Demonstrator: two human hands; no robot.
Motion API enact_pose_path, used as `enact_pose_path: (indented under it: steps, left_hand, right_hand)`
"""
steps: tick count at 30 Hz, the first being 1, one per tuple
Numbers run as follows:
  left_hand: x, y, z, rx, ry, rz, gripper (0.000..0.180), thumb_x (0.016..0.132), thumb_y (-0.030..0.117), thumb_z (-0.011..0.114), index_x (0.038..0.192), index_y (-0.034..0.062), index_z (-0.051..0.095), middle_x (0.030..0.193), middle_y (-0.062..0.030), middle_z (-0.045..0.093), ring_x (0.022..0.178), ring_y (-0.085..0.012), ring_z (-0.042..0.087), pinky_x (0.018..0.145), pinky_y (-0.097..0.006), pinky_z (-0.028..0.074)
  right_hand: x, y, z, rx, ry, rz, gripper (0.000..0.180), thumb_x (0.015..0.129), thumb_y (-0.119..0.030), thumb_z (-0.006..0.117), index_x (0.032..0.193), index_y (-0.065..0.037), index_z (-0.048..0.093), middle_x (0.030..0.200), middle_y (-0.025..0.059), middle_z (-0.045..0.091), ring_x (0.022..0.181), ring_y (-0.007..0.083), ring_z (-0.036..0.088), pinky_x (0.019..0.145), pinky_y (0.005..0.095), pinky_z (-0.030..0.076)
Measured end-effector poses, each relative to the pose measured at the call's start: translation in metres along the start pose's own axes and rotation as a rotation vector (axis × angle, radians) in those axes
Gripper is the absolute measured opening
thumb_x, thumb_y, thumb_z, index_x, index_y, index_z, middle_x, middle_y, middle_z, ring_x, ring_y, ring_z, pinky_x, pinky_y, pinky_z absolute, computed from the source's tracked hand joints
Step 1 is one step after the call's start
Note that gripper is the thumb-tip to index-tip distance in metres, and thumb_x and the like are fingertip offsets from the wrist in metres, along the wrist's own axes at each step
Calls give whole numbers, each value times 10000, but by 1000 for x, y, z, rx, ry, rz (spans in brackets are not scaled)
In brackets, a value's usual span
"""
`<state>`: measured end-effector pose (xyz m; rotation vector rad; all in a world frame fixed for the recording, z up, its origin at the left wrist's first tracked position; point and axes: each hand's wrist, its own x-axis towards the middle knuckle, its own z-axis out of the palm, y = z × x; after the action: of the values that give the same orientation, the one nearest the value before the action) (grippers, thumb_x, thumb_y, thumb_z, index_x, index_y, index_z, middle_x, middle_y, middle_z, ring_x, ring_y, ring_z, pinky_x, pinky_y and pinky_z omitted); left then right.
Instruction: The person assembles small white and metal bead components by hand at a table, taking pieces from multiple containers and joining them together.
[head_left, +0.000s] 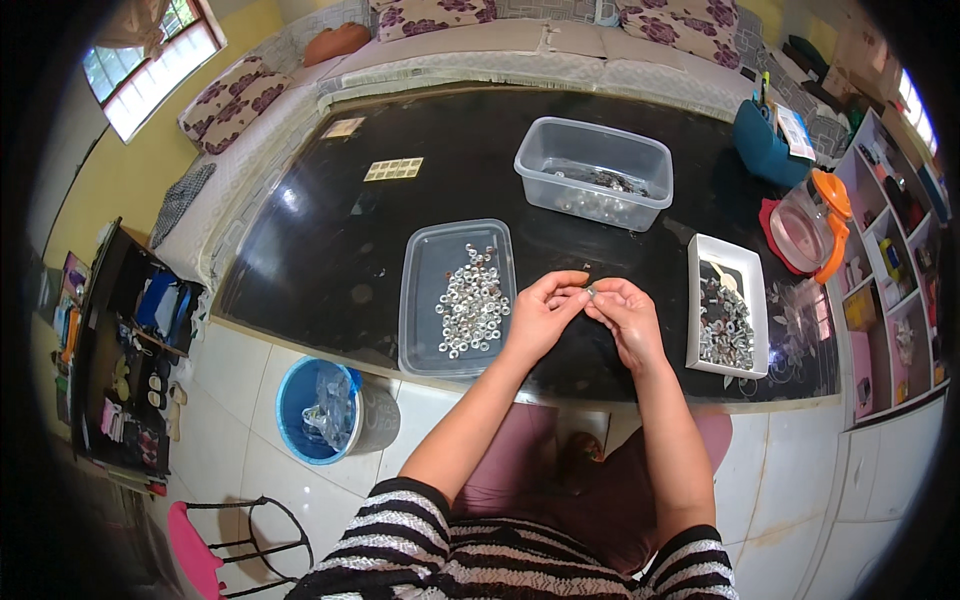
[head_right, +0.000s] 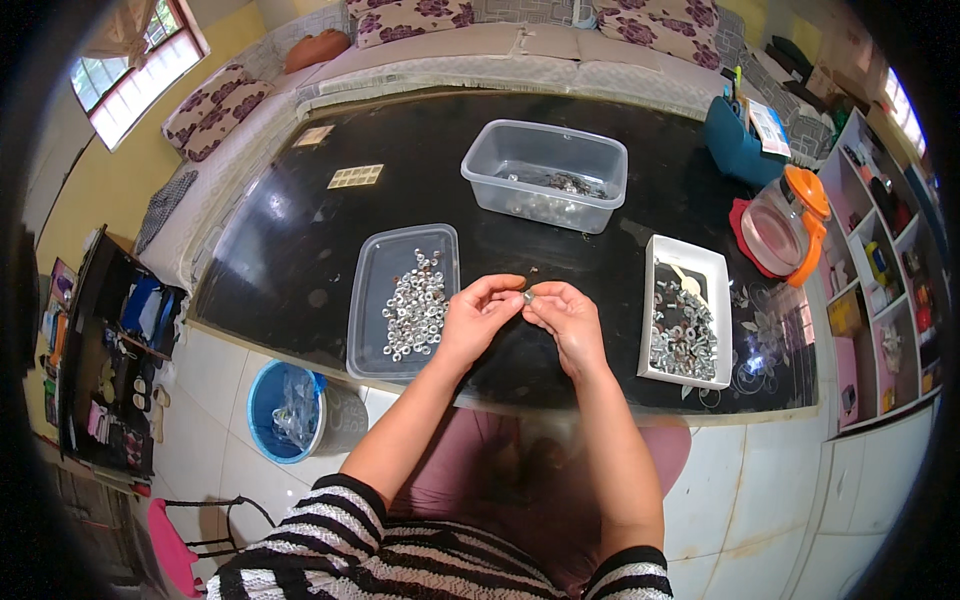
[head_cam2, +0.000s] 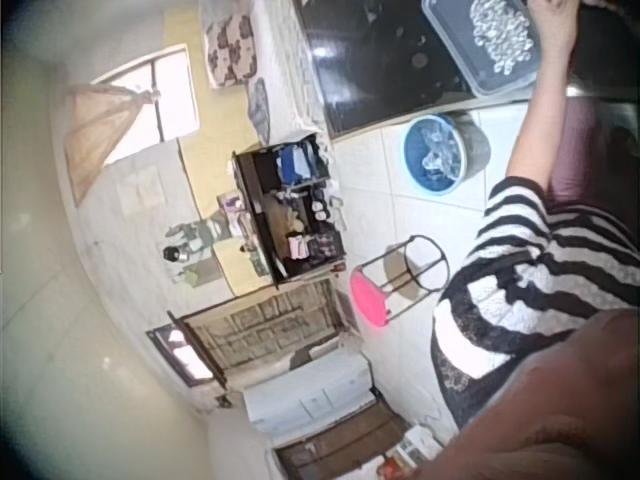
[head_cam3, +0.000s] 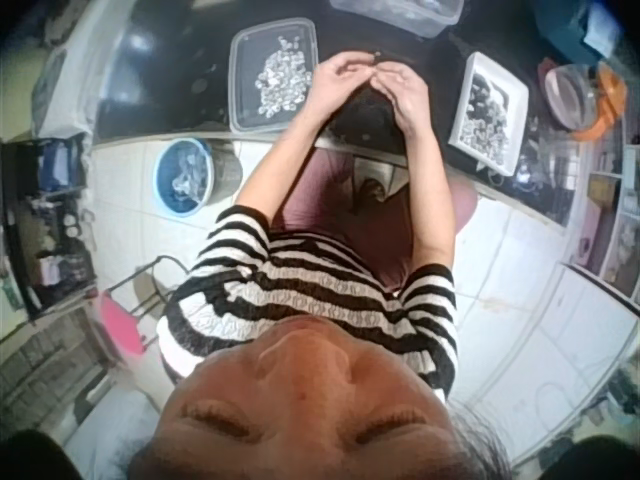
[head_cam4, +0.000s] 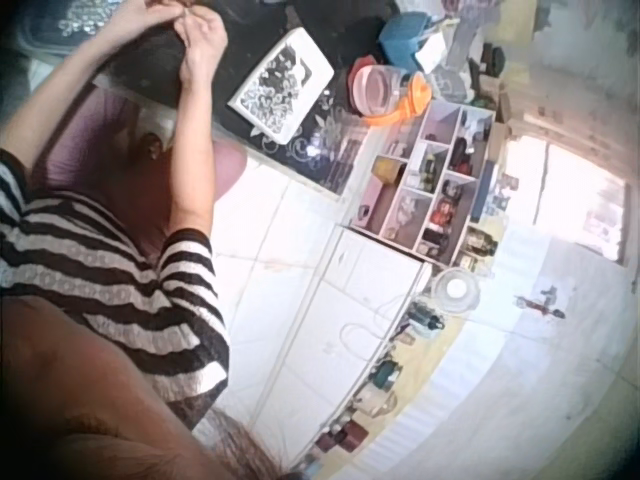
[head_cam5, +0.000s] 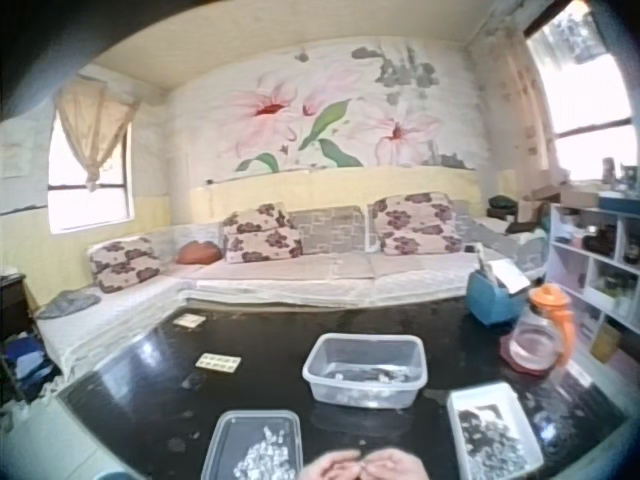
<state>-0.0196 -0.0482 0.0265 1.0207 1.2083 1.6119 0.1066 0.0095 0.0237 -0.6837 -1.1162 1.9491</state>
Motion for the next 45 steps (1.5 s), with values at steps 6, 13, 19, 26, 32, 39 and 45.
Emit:
enact_pose_path:
  steps: [6, 13, 19, 26, 32, 39, 45]
  left_hand:
    - [-32, 16, -52, 258, 17, 94, 159, 710, 40, 604, 862, -3, 587, 786, -32, 576, 666, -68, 529, 627, -179, 429]
    - [-51, 33, -125, 586, 220, 112, 177, 673, 2, 601, 850, 6, 597, 756, -45, 559, 660, -77, 537, 625, -185, 431]
    - [-51, 30, -147, 908, 269, 126, 193, 619, 23, 618, 811, 25, 598, 806, -92, 559, 771, -238, 532, 693, -293, 432]
    - [-45, 28, -150, 1123, 224, 202, 130, 637, 74, 606, 751, 14, 594, 804, -97, 554, 818, -246, 522, 709, -317, 421]
    - [-47, 30, -151, 1004, 299, 224, 114, 675, 94, 611, 747, 7, 592, 716, -98, 581, 648, -193, 571, 601, -268, 451]
    - [-55, 32, -121, 616, 331, 224, 113, 691, 50, 613, 787, -7, 594, 661, -49, 606, 606, -47, 553, 561, -180, 447]
    - [-46, 22, -76, 427, 176, 228, 109, 697, 24, 594, 802, -2, 611, 738, -33, 590, 626, -56, 549, 565, -173, 444]
  right_hand:
    - [-5, 8, 18, -21, -108, 59, 127, 767, -41, 542, 883, 3, 518, 822, 88, 587, 718, 118, 565, 678, 218, 461]
    - [-6, 13, 24, -11, -97, 81, 131, 760, -29, 544, 884, 6, 520, 838, 104, 587, 726, 129, 575, 680, 216, 476]
    - [-6, 20, 30, 10, -83, 85, 129, 757, -23, 545, 880, 7, 519, 842, 111, 586, 717, 132, 577, 672, 217, 481]
    - [-8, 25, 35, 6, -70, 81, 128, 756, -13, 542, 879, 13, 517, 846, 120, 584, 714, 136, 576, 682, 225, 485]
    - [-8, 32, 38, -15, -68, 91, 131, 754, -3, 535, 882, 17, 516, 849, 124, 583, 721, 142, 577, 688, 229, 487]
    - [-10, 31, 37, -25, -55, 74, 131, 753, -3, 536, 881, 17, 516, 844, 124, 585, 725, 145, 578, 684, 229, 488]
    - [-12, 20, 30, -36, -41, 12, 129, 758, -10, 534, 883, 15, 513, 844, 125, 586, 731, 142, 580, 672, 225, 489]
